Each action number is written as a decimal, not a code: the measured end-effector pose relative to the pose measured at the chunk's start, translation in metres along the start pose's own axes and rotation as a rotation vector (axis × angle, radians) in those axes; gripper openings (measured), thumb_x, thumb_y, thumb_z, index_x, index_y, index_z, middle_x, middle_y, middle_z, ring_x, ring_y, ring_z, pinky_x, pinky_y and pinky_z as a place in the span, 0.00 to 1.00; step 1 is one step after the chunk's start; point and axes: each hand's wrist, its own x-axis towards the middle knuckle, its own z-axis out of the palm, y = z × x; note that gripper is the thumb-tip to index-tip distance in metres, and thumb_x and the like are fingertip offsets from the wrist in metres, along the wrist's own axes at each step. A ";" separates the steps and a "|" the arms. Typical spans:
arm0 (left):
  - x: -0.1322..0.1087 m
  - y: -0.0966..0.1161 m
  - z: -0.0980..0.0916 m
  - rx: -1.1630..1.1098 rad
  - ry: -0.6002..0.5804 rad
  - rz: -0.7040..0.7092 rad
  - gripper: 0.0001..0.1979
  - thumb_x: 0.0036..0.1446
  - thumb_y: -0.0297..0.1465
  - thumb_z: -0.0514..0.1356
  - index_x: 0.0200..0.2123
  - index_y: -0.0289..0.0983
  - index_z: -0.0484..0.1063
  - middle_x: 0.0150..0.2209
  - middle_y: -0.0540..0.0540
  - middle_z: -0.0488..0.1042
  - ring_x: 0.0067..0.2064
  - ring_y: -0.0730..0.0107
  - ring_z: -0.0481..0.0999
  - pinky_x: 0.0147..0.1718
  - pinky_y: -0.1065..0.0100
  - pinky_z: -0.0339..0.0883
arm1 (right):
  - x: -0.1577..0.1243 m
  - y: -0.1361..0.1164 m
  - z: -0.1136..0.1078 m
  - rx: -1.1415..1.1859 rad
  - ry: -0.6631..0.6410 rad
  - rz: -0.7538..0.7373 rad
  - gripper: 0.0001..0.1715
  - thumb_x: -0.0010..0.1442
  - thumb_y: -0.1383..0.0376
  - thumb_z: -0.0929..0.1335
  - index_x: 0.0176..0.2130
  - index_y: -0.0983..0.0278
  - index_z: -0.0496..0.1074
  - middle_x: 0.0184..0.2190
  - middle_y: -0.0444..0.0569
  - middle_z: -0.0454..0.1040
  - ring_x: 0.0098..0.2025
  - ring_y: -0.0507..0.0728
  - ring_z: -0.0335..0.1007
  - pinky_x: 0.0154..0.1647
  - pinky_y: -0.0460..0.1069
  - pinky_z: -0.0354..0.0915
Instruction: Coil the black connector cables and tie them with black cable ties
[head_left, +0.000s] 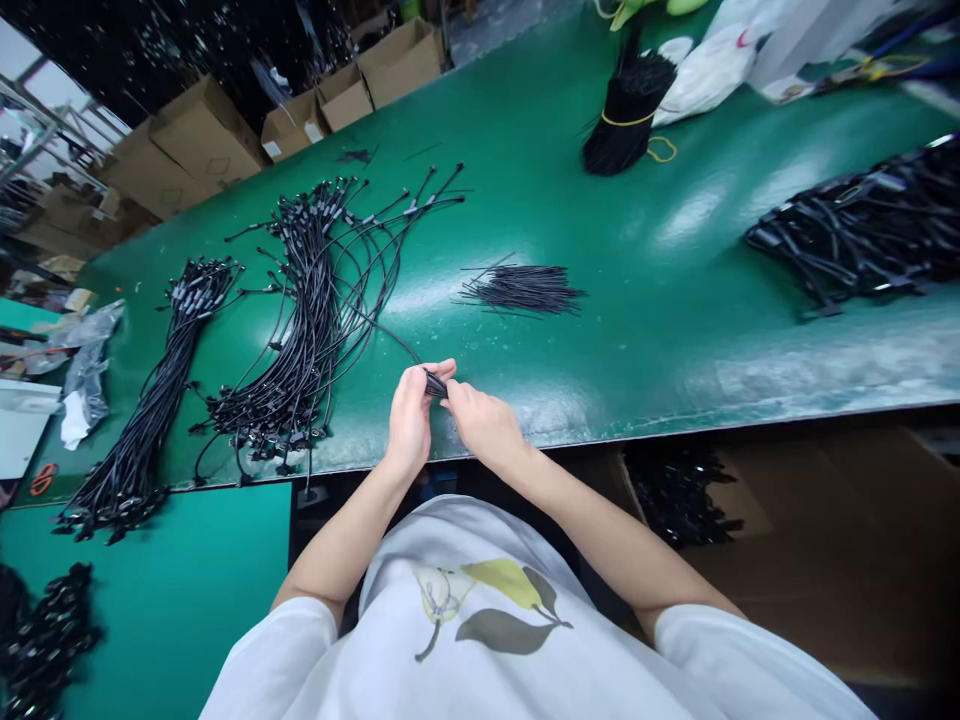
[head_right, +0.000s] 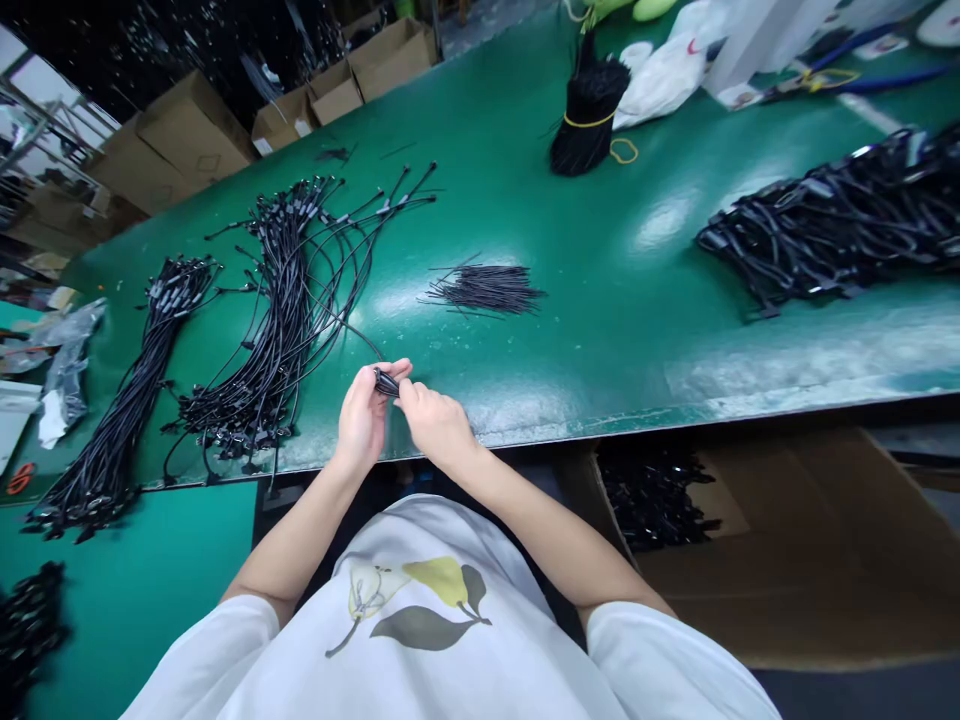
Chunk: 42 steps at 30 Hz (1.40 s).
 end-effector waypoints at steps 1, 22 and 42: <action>-0.002 -0.003 0.002 0.045 0.001 0.039 0.15 0.61 0.42 0.58 0.38 0.36 0.72 0.47 0.39 0.78 0.53 0.59 0.76 0.55 0.58 0.63 | 0.000 0.000 0.000 -0.005 0.017 -0.006 0.21 0.72 0.60 0.53 0.48 0.70 0.67 0.32 0.53 0.73 0.33 0.57 0.70 0.31 0.50 0.59; 0.015 0.072 -0.201 1.699 0.306 0.471 0.27 0.59 0.38 0.49 0.63 0.52 0.59 0.46 0.46 0.78 0.46 0.43 0.75 0.41 0.46 0.70 | -0.002 0.326 -0.198 -0.408 0.297 0.655 0.36 0.62 0.41 0.59 0.30 0.70 0.71 0.33 0.64 0.72 0.39 0.60 0.70 0.38 0.55 0.59; -0.086 0.181 -0.189 1.125 -0.117 0.703 0.09 0.57 0.31 0.61 0.40 0.47 0.80 0.36 0.47 0.82 0.35 0.64 0.79 0.38 0.64 0.71 | 0.142 -0.096 -0.013 0.307 -0.250 -0.652 0.25 0.64 0.60 0.65 0.58 0.63 0.64 0.57 0.58 0.65 0.47 0.55 0.71 0.49 0.54 0.68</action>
